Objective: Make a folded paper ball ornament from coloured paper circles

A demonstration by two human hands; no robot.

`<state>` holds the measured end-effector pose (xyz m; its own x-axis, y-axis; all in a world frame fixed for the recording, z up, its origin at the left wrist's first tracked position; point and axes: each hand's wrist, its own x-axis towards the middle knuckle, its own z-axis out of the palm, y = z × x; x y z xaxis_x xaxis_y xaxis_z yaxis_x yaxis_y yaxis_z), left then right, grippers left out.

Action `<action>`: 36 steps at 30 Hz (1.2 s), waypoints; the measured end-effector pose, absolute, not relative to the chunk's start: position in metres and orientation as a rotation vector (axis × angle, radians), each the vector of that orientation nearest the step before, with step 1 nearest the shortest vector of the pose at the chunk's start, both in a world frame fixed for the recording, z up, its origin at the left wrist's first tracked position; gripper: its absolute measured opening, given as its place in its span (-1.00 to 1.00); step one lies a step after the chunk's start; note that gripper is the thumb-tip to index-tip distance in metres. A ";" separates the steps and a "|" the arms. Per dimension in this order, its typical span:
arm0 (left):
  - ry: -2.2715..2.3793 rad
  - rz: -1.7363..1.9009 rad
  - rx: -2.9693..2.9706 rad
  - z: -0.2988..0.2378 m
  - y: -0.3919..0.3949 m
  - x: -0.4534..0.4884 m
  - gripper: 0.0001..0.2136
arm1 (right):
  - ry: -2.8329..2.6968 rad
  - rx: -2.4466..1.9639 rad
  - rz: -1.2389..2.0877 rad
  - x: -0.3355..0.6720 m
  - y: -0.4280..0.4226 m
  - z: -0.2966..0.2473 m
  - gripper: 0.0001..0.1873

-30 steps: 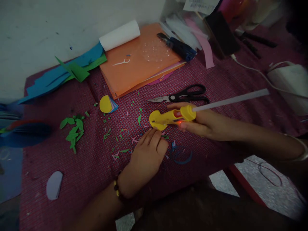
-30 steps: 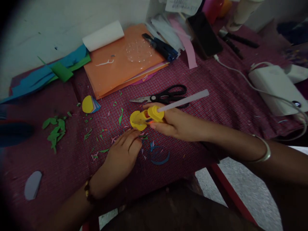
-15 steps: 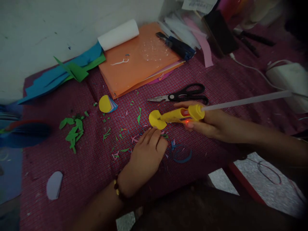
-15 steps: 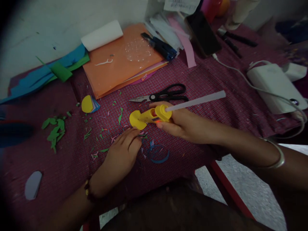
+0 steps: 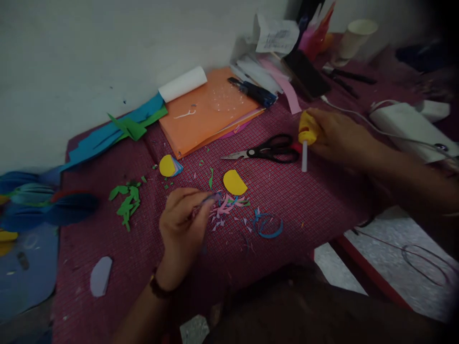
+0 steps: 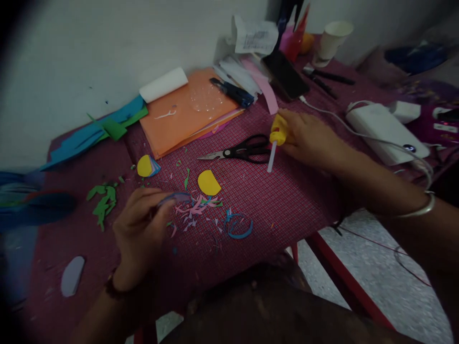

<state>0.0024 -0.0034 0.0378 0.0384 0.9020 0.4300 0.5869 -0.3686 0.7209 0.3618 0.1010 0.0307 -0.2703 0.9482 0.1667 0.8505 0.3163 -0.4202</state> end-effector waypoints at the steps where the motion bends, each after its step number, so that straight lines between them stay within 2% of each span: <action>1: 1.484 1.270 1.703 0.037 -0.002 0.001 -0.97 | -2.256 -1.675 0.266 0.369 0.104 0.025 -0.29; 5: 1.169 1.215 0.804 0.027 0.004 0.005 -0.87 | -2.357 -1.790 0.092 0.386 0.106 0.017 -0.27; 7: 1.056 1.194 0.643 0.023 0.006 0.008 -0.81 | -2.332 -1.727 0.038 0.380 0.100 0.025 -0.32; 9: 0.987 1.163 0.602 0.022 0.005 0.012 -0.82 | -2.266 -1.577 0.126 0.359 0.088 0.039 -0.46; 10: 0.962 1.149 0.603 0.022 0.003 0.014 -0.84 | -2.225 -1.465 0.281 0.343 0.080 0.047 -0.56; 12: 0.931 1.136 0.627 0.024 0.000 0.018 -0.87 | -2.127 -1.282 0.836 0.304 0.067 0.059 -0.67; 16: 0.907 1.103 0.703 0.026 -0.004 0.021 -0.89 | -2.009 -0.808 1.733 0.234 0.053 0.058 -0.61; 19: 0.876 1.090 0.739 0.026 -0.005 0.020 -0.89 | -1.914 -0.666 2.048 0.209 0.054 0.043 -0.61; 23: 0.908 1.117 0.823 0.025 -0.003 0.020 -0.90 | -1.930 -0.668 1.933 0.202 0.057 0.028 -0.65; 31: 0.984 1.153 0.865 0.023 -0.005 0.024 -0.71 | -2.057 -0.823 1.574 0.201 0.048 0.024 -0.76; 36: 1.090 1.131 0.960 0.023 -0.006 0.027 -0.76 | -2.104 -0.798 1.564 0.202 0.041 0.030 -0.78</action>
